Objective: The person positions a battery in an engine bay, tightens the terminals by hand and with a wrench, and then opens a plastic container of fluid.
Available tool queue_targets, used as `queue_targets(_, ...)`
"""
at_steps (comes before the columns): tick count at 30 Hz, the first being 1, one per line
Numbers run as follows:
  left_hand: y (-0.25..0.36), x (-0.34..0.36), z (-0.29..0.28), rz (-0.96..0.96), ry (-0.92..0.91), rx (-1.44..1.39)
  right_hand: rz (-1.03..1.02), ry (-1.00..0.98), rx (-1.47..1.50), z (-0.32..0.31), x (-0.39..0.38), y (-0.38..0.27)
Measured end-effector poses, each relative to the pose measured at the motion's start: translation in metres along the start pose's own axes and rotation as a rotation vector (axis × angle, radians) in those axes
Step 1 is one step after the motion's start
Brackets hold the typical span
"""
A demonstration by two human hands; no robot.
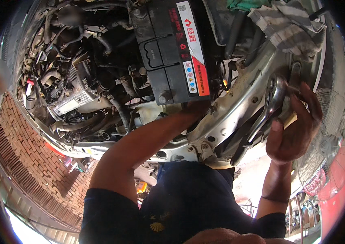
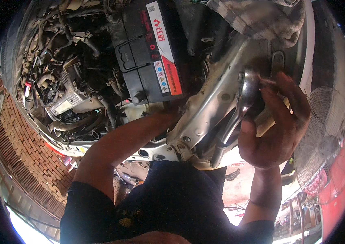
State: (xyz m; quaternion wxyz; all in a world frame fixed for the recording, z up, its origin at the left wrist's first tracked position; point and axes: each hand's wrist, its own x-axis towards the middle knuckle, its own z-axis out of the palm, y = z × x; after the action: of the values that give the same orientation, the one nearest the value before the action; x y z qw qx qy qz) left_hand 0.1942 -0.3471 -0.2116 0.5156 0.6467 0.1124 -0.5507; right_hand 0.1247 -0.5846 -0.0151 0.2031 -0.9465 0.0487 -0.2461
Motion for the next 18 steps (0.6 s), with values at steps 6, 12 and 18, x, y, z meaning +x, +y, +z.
queue_targets(6,0.000,-0.008,-0.005,-0.018,-0.007,0.018,0.005,-0.008,0.032,-0.002,-0.004,0.005)
queue_targets(12,0.005,-0.013,-0.004,0.001,-0.031,0.034,-0.032,0.052,0.087,0.003,-0.003,0.007)
queue_targets(18,0.014,-0.024,-0.007,0.030,-0.051,0.099,-0.038,0.059,0.069,0.002,0.001,0.002)
